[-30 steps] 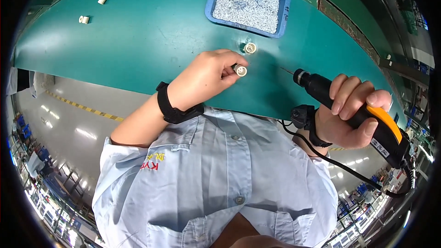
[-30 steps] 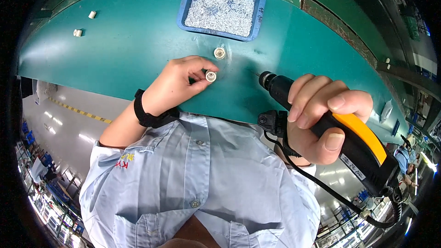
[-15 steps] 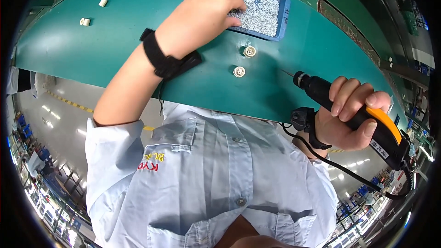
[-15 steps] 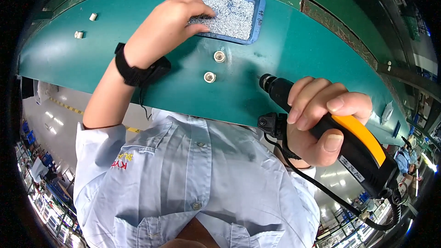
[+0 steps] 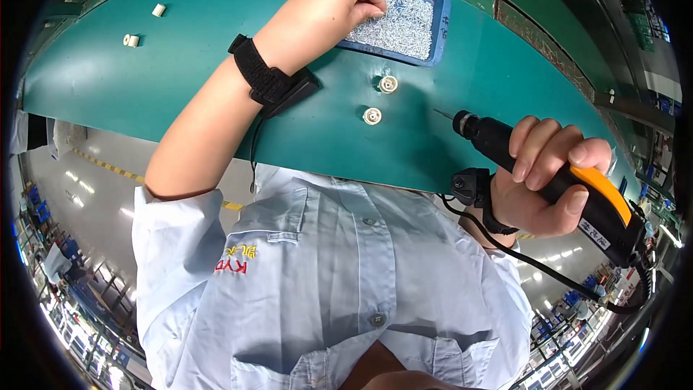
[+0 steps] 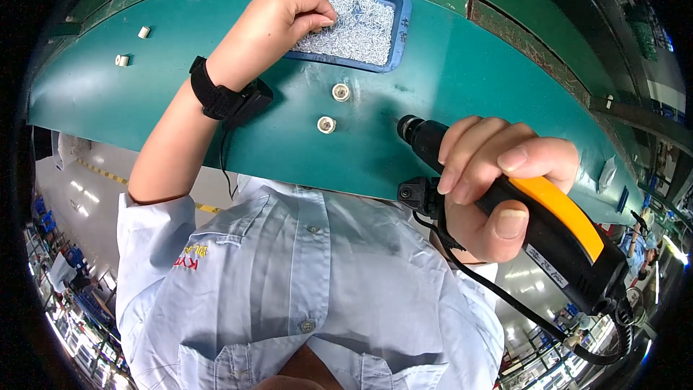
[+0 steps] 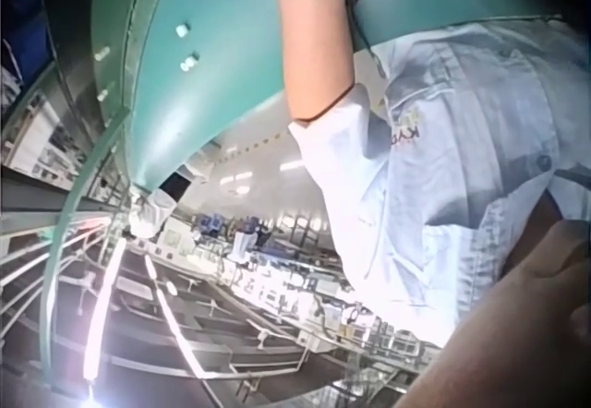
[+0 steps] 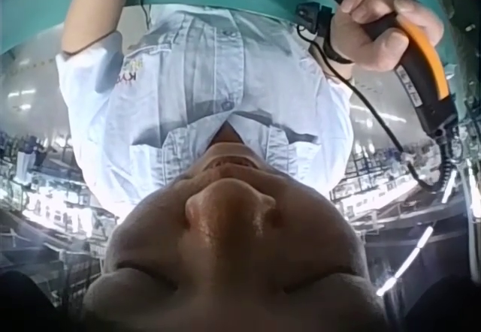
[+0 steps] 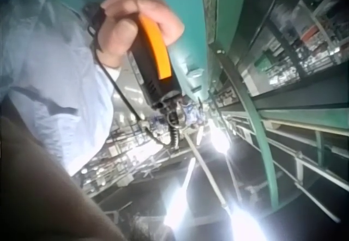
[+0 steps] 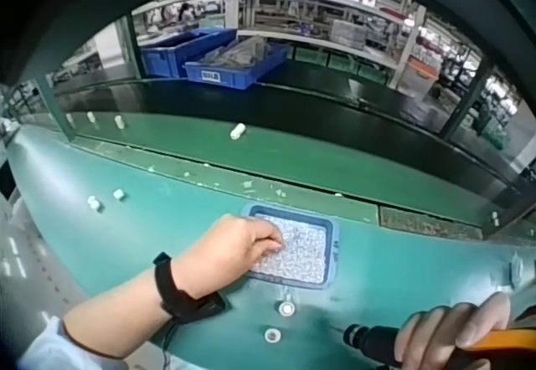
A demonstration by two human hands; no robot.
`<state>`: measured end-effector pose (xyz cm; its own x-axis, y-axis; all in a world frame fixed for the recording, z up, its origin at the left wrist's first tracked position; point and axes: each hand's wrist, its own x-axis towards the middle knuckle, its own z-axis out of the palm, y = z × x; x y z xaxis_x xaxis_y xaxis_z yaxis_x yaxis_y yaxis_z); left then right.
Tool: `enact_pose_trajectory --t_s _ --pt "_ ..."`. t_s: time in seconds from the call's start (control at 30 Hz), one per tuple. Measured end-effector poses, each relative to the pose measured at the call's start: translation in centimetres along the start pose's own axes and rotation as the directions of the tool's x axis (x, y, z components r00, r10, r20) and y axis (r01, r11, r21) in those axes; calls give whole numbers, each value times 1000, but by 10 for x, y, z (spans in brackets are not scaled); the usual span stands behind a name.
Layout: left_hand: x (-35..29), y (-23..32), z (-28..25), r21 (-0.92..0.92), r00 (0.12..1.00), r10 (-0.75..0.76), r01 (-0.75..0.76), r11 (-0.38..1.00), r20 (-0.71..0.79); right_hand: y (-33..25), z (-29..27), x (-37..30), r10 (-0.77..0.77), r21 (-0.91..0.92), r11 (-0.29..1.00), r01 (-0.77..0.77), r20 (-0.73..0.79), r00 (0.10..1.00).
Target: Assemble electronic components by placing them into a housing and securing them with an electric screwdriver.
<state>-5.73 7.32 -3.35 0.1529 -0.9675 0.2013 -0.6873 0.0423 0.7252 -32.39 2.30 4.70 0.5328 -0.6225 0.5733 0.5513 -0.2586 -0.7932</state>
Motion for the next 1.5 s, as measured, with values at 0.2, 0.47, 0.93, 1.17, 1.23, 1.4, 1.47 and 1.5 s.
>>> enact_pose_trajectory --t_s 0.2,0.47,0.93,1.17,1.23,1.4,1.47,1.5 --pt "-19 32 -10 -164 995 -11 -5 986 -99 -9 4 7 -2 51 999 -1 65 998" --pt "-46 39 -5 -503 959 -282 237 831 -15 -16 22 18 -9 115 993 -10 168 986" --pt "-5 19 1 224 937 273 -224 948 -217 -14 16 22 5 19 1000 -8 155 988" --pt "-45 36 -3 -78 957 228 -245 966 -180 -18 29 26 -20 169 986 2 104 994" --pt "-62 46 -5 -134 969 199 -219 967 -146 -19 31 25 -2 213 977 -24 120 993" --pt "-92 53 7 -232 985 104 -135 963 -139 -13 40 20 1 318 946 -62 188 982" --pt "-97 55 11 -341 990 36 -82 936 -139 -10 42 18 -14 328 943 -55 204 979" --pt "-99 56 12 -342 989 33 -80 936 -141 -8 43 17 -16 338 939 -59 217 976"
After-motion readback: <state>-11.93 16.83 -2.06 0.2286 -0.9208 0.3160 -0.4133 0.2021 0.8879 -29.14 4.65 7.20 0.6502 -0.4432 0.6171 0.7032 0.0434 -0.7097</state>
